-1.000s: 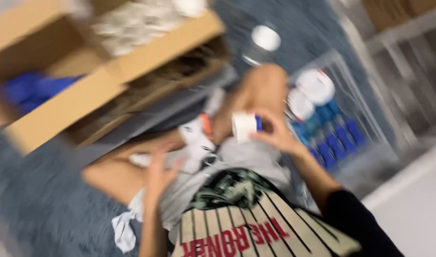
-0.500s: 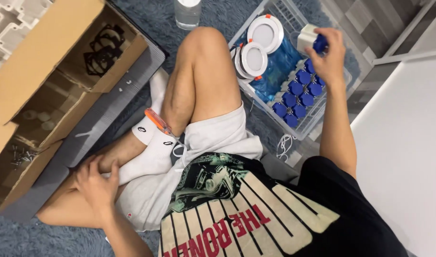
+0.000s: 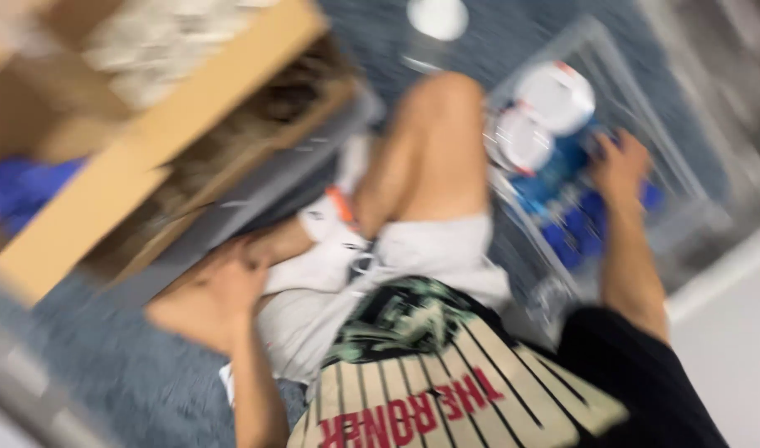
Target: Assembling electrical components by joining parts and fastening them with a screwdriver
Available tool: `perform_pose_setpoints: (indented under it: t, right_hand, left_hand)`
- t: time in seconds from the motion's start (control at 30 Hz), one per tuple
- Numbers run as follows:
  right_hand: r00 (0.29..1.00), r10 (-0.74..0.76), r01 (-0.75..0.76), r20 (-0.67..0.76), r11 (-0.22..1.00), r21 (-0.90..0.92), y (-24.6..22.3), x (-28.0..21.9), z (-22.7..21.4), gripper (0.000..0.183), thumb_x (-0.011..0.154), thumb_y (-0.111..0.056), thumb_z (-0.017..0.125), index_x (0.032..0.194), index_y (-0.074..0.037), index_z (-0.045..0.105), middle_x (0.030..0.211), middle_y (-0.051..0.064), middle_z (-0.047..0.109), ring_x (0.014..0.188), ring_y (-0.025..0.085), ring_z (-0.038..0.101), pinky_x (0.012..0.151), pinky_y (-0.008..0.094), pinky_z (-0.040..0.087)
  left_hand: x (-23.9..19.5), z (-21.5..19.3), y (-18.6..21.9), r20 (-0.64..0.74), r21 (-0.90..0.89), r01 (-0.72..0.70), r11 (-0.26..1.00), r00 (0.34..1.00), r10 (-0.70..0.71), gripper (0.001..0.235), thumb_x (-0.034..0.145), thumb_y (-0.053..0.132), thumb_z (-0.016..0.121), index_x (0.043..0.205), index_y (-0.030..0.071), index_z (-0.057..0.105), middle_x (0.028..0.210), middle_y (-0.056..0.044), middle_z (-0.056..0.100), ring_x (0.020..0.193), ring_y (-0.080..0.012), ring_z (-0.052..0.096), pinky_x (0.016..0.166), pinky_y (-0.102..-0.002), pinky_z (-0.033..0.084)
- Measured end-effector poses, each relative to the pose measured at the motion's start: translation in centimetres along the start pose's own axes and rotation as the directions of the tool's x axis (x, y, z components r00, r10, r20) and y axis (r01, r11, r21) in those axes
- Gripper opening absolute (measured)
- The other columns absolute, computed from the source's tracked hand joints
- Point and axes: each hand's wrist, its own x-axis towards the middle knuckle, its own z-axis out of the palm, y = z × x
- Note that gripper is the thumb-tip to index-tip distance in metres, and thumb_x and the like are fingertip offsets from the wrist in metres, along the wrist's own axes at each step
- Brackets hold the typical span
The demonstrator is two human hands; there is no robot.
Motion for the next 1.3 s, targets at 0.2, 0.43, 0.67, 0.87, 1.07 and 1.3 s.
perform_pose_setpoints:
  t: [0.2, 0.43, 0.67, 0.87, 1.07, 1.3]
  right_hand:
    - [0.982, -0.149, 0.116, -0.117, 0.961, -0.251, 0.0, -1.0, 0.3, 0.053, 0.09, -0.025, 0.091, 0.142, -0.022, 0.087, 0.162, 0.017, 0.072, 0.135, 0.037, 0.066, 0.114, 0.047, 0.051]
    - [0.997, -0.02, 0.049, 0.074, 0.91, -0.412, 3.6, -0.2, 4.8, 0.048, 0.104, -0.047, 0.074, 0.151, -0.036, 0.079, 0.154, 0.01, 0.07, 0.129, 0.036, 0.061, 0.118, 0.051, 0.04]
    - [0.954, 0.163, -0.05, 0.25, 0.913, -0.404, 3.4, 2.1, 5.0, 0.063, 0.092, -0.058, 0.073, 0.152, -0.037, 0.076, 0.15, 0.015, 0.069, 0.125, 0.04, 0.062, 0.112, 0.058, 0.036]
    - [0.798, 0.383, -0.167, 0.466, 0.882, -0.44, 0.6, 8.7, 1.3, 0.077, 0.087, -0.073, 0.074, 0.152, -0.031, 0.077, 0.143, 0.011, 0.08, 0.129, 0.034, 0.074, 0.1, 0.059, 0.051]
    - [0.597, 0.327, -0.108, 0.733, 0.938, -0.33, -1.2, 16.3, -2.1, 0.088, 0.088, -0.089, 0.061, 0.146, -0.026, 0.083, 0.13, 0.007, 0.094, 0.123, 0.03, 0.086, 0.105, 0.047, 0.066]
    - [0.823, -0.052, -0.003, 0.565, 0.996, 0.095, -28.7, 21.6, -30.2, 0.059, 0.101, -0.054, 0.077, 0.134, -0.006, 0.084, 0.12, 0.017, 0.088, 0.096, 0.034, 0.088, 0.077, 0.044, 0.07]
  left_hand:
    - [1.1, -3.5, 1.6, 0.089, -0.203, 0.107, 0.973, 0.992, -0.091, 0.064, 0.09, 0.057, 0.067, 0.141, 0.017, 0.072, 0.14, -0.016, 0.07, 0.131, -0.0409, 0.059, 0.116, -0.062, 0.036]
    - [1.4, -2.2, 2.1, -0.191, -0.276, 0.05, 0.96, 0.976, -0.106, 0.055, 0.089, 0.057, 0.072, 0.119, 0.011, 0.083, 0.118, -0.016, 0.08, 0.12, -0.0424, 0.068, 0.113, -0.057, 0.044]
    - [1.4, -2.3, 2.9, -0.24, -0.29, 0.052, 0.956, 0.963, -0.125, 0.055, 0.09, 0.058, 0.073, 0.112, 0.009, 0.084, 0.116, -0.014, 0.079, 0.117, -0.0365, 0.068, 0.117, -0.052, 0.04]
    - [2.0, -2.0, 3.5, -0.199, -0.245, 0.057, 0.968, 0.974, -0.108, 0.058, 0.092, 0.06, 0.072, 0.113, 0.007, 0.083, 0.116, -0.017, 0.078, 0.117, -0.0366, 0.066, 0.116, -0.053, 0.037]
    - [3.5, 0.6, 4.4, -0.082, -0.14, 0.078, 0.987, 0.993, -0.09, 0.069, 0.097, 0.07, 0.061, 0.117, 0.008, 0.082, 0.12, -0.017, 0.077, 0.119, -0.0392, 0.065, 0.115, -0.061, 0.036]
    - [3.5, -0.2, 3.9, -0.071, -0.196, 0.111, 0.974, 0.989, -0.127, 0.064, 0.096, 0.066, 0.063, 0.11, 0.007, 0.084, 0.115, -0.014, 0.08, 0.11, -0.0387, 0.071, 0.114, -0.06, 0.041]
